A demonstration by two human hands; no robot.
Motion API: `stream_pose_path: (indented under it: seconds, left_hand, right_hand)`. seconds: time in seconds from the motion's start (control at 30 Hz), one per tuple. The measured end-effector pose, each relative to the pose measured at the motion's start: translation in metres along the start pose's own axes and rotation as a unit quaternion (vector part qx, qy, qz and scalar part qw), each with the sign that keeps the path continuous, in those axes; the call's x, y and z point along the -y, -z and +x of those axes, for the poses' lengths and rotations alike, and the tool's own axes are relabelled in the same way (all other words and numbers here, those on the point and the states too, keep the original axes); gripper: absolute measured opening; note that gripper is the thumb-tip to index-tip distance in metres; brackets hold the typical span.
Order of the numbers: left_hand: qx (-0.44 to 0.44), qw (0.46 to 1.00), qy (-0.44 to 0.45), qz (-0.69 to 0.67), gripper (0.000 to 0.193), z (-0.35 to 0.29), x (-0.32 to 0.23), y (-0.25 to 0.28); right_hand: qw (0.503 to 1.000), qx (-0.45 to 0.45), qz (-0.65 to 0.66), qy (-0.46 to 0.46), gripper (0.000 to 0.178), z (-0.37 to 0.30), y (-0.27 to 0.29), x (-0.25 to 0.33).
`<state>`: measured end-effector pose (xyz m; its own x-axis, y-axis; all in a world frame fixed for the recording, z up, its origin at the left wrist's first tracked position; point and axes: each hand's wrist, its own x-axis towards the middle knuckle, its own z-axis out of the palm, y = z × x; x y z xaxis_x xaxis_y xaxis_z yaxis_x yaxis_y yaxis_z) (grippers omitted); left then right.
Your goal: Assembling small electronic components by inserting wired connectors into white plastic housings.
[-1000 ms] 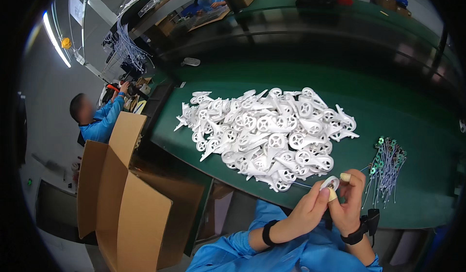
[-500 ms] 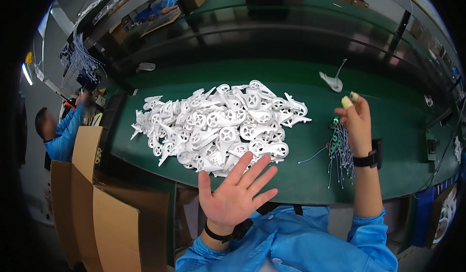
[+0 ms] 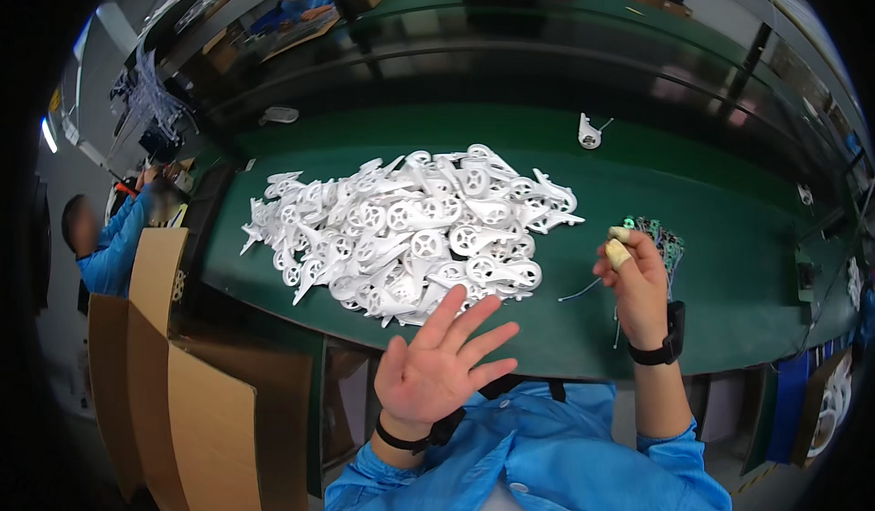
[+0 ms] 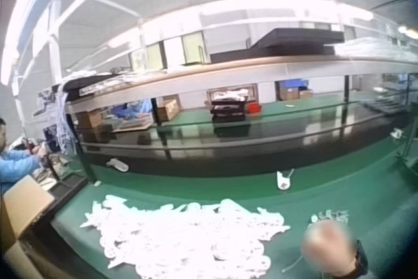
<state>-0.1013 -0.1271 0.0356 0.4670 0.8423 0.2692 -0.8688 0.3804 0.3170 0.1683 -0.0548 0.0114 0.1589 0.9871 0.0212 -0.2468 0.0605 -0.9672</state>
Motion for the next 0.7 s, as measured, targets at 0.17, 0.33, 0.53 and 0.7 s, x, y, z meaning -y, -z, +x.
stream_pose_path:
  seconds: [0.17,0.33,0.53,0.7]
  left_hand:
    - [-0.181,0.898,0.015,0.4,0.029,0.004,0.018,0.029]
    - [0.01,0.802,0.239,0.547,0.05,0.032,0.066,-0.008]
    - [0.453,0.773,0.1,0.433,0.056,0.084,0.194,-0.121]
    - [0.631,0.621,0.441,0.151,0.056,0.076,0.248,-0.111]
  right_hand:
    - [1.0,-0.001,0.013,-0.011,0.029,0.015,-0.01,0.0]
    - [0.998,0.011,-0.027,0.054,0.025,0.038,0.016,-0.016]
    - [0.996,-0.017,0.048,0.078,0.022,0.04,0.012,-0.05]
    - [0.99,0.007,0.105,0.09,0.019,0.022,-0.018,-0.065]
